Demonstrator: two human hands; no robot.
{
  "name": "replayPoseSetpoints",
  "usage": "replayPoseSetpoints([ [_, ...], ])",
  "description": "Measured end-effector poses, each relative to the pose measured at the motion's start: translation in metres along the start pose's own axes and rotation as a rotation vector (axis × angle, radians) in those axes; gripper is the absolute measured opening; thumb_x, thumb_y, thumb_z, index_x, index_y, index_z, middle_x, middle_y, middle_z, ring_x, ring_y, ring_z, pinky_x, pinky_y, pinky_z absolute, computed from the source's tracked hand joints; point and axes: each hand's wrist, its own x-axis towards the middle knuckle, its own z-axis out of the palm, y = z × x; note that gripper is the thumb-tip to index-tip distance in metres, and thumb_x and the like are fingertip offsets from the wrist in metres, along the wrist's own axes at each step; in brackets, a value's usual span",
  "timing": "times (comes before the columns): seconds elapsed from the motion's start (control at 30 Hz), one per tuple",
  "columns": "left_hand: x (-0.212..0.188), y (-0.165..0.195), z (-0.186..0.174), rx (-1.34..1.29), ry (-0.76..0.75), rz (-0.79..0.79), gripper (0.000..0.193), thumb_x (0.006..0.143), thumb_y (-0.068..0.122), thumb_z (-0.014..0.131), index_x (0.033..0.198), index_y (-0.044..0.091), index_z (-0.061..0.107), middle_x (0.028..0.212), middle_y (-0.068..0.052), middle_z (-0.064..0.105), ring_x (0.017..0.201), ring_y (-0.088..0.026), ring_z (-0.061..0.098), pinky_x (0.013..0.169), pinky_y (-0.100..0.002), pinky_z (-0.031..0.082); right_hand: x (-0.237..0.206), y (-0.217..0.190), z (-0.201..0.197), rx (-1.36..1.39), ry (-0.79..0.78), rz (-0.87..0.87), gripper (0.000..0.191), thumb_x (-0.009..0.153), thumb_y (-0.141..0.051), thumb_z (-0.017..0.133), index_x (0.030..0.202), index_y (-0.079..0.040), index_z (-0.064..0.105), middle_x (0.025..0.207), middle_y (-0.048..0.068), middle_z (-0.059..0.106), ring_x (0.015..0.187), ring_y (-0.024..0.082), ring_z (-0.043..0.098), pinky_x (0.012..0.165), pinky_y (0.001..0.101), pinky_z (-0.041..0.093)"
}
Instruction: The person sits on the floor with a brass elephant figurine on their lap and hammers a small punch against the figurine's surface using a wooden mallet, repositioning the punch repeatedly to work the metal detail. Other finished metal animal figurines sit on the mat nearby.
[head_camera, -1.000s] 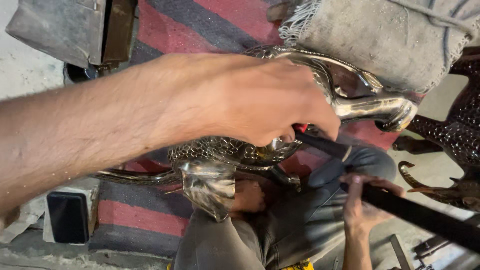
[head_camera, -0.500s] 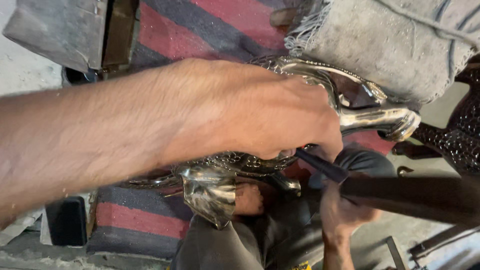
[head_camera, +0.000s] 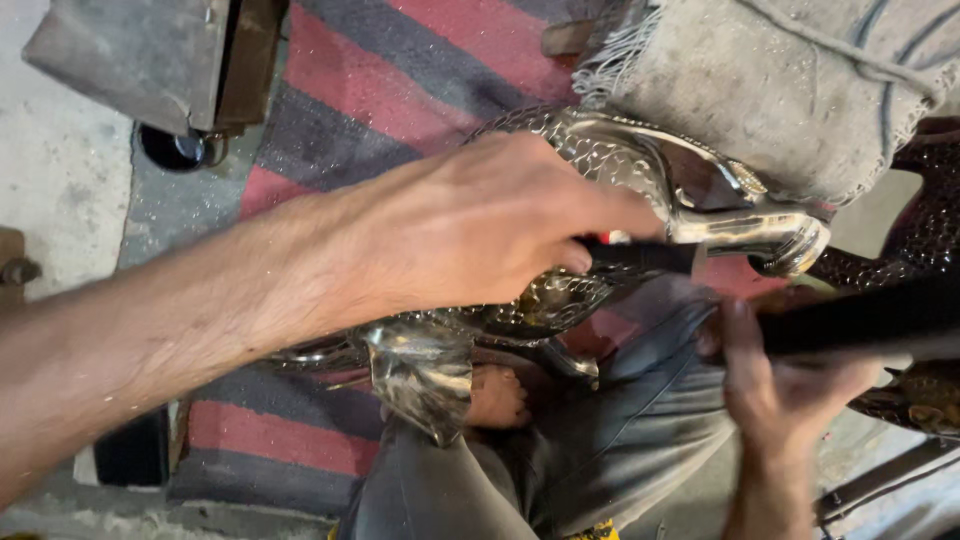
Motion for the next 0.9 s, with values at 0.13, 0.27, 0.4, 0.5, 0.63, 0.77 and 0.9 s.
replayPoseSetpoints([
  [0.13, -0.018, 0.004, 0.002, -0.068, 0.229, 0.105, 0.037, 0.091, 0.008, 0.075, 0.127, 0.008, 0.066, 0.101, -0.016, 0.076, 0.085, -0.032, 0.076, 0.071, -0.045, 0.056, 0.039, -0.002, -0.030, -0.479, -0.149, -0.457, 0.033, 0.091, -0.006, 0.090, 0.087, 0.001, 0.058, 0.080, 0.016, 0.066, 0.072, 0.023, 0.065, 0.067, 0.0343, 0.051],
  [0.27, -0.031, 0.004, 0.012, -0.063, 0.373, 0.123, 0.037, 0.097, 0.010, 0.075, 0.132, 0.008, 0.063, 0.110, -0.014, 0.075, 0.093, -0.032, 0.075, 0.078, -0.044, 0.059, 0.057, 0.008, -0.043, -0.063, -0.234, -0.092, 0.019, 0.102, -0.012, 0.079, 0.095, -0.001, 0.064, 0.080, 0.008, 0.068, 0.065, 0.016, 0.065, 0.063, 0.0268, 0.053],
  [0.4, -0.040, 0.003, 0.022, -0.081, 0.462, 0.094, 0.037, 0.098, 0.009, 0.075, 0.134, 0.008, 0.062, 0.111, -0.014, 0.074, 0.098, -0.033, 0.075, 0.079, -0.043, 0.060, 0.078, -0.002, -0.046, -0.103, -0.354, -0.002, 0.008, 0.105, -0.012, 0.070, 0.106, -0.005, 0.070, 0.085, 0.005, 0.070, 0.066, 0.014, 0.067, 0.060, 0.0261, 0.056],
  [0.5, -0.046, 0.003, 0.032, -0.019, 0.523, 0.031, 0.033, 0.099, 0.011, 0.076, 0.129, 0.007, 0.063, 0.111, -0.014, 0.075, 0.096, -0.031, 0.076, 0.080, -0.041, 0.061, 0.094, -0.032, -0.040, -0.461, -0.547, -0.344, 0.016, 0.097, -0.006, 0.074, 0.108, 0.005, 0.068, 0.081, 0.013, 0.070, 0.064, 0.018, 0.071, 0.055, 0.0303, 0.058],
  [0.63, -0.052, 0.005, 0.045, -0.064, 0.667, 0.009, 0.031, 0.102, 0.011, 0.074, 0.131, 0.004, 0.063, 0.121, -0.014, 0.074, 0.104, -0.031, 0.077, 0.088, -0.037, 0.063, 0.095, -0.088, -0.028, -0.373, -0.462, -0.047, 0.023, 0.094, -0.012, 0.074, 0.111, 0.002, 0.067, 0.084, 0.012, 0.071, 0.066, 0.018, 0.070, 0.051, 0.0324, 0.057],
  [0.77, -0.057, 0.010, 0.060, -0.076, 0.735, -0.134, 0.024, 0.098, 0.012, 0.077, 0.119, 0.003, 0.068, 0.107, -0.011, 0.077, 0.092, -0.025, 0.078, 0.079, -0.034, 0.061, 0.112, -0.130, -0.031, -0.662, -0.703, -0.425, 0.028, 0.074, 0.000, 0.076, 0.099, 0.002, 0.064, 0.071, 0.010, 0.070, 0.057, 0.017, 0.071, 0.052, 0.0329, 0.054],
  [0.9, -0.060, 0.012, 0.076, -0.202, 0.871, -0.159, 0.021, 0.101, 0.008, 0.074, 0.119, 0.001, 0.067, 0.112, -0.011, 0.077, 0.099, -0.017, 0.079, 0.085, -0.029, 0.065, 0.114, -0.144, -0.029, -0.597, -0.605, -0.554, 0.029, 0.081, -0.006, 0.081, 0.097, 0.004, 0.059, 0.075, 0.014, 0.063, 0.061, 0.023, 0.064, 0.051, 0.0368, 0.047],
])
